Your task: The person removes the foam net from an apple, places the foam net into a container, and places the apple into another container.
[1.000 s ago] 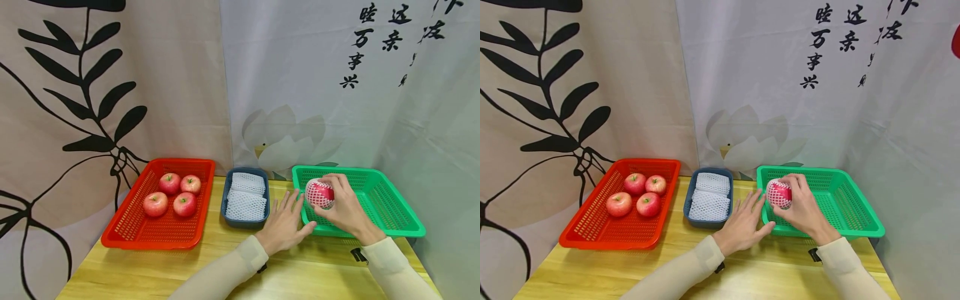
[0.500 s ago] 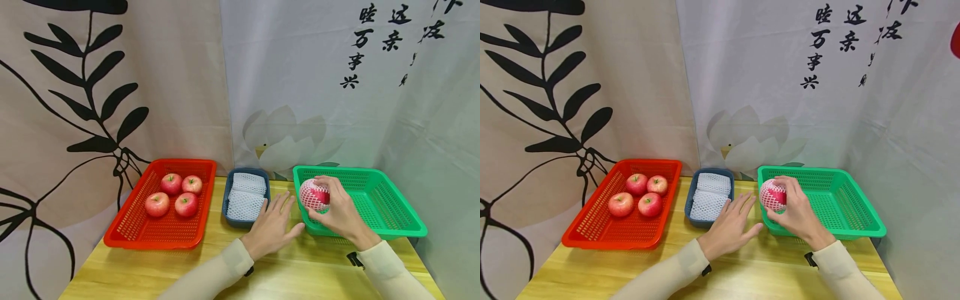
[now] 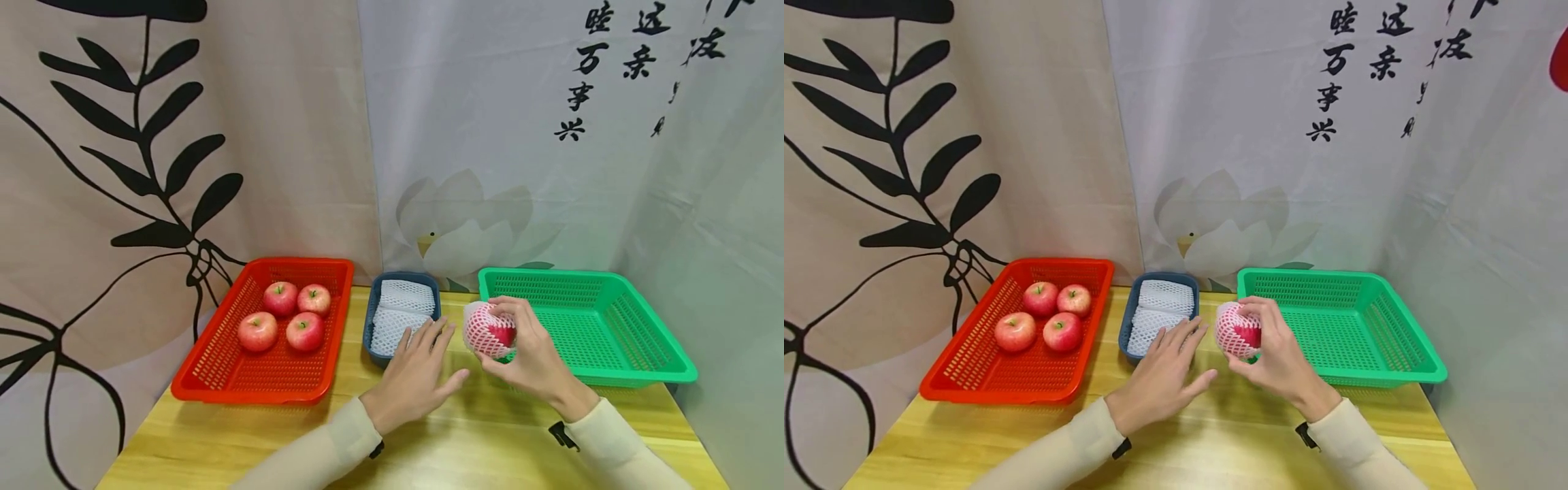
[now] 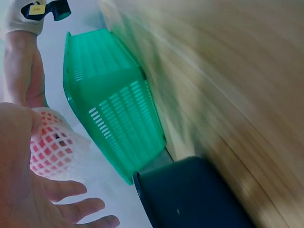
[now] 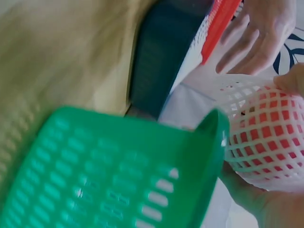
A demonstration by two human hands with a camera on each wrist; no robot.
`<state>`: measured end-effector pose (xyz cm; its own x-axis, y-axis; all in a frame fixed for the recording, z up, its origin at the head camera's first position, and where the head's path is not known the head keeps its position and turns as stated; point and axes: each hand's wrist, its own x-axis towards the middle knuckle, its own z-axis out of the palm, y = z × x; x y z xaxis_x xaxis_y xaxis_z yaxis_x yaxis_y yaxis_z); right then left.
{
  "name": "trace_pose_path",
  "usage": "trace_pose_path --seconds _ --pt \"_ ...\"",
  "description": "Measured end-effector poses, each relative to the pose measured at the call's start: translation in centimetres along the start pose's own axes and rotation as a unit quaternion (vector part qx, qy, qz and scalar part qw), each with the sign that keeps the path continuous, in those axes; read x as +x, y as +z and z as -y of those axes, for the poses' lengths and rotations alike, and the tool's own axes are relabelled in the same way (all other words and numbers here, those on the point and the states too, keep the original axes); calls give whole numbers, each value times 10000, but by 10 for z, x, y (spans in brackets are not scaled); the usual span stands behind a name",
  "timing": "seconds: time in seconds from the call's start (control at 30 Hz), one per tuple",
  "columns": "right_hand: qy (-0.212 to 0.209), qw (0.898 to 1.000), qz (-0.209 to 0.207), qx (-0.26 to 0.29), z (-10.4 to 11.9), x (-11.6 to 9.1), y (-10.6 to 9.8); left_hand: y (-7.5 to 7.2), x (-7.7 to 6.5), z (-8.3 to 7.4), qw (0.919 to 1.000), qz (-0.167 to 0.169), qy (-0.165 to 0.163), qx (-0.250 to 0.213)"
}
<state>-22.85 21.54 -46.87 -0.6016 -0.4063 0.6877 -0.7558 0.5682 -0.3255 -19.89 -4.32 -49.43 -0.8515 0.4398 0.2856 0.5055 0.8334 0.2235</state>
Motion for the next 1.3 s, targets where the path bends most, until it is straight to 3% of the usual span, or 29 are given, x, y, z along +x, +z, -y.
trace_pose_path --seconds 0.23,0.5,0.73,0.9,1.07,1.3 --pt "-239 9994 -9 236 14 -4 20 -11 -17 17 9999 -34 -89 -129" --pt "-329 9971 354 592 29 -12 37 -20 -38 35 9995 -169 -184 -202" --pt "-919 9905 692 757 34 -14 53 -26 -49 49 9994 -265 -218 -108" --pt "-970 9834 1212 940 38 -17 61 -27 -56 55 9994 -274 -205 -105" --pt "-674 9723 1893 1191 39 -21 67 -29 -62 57 9995 -277 -137 -74" --pt "-524 9605 2522 1054 34 -29 71 -29 -66 57 9995 -303 24 -89"
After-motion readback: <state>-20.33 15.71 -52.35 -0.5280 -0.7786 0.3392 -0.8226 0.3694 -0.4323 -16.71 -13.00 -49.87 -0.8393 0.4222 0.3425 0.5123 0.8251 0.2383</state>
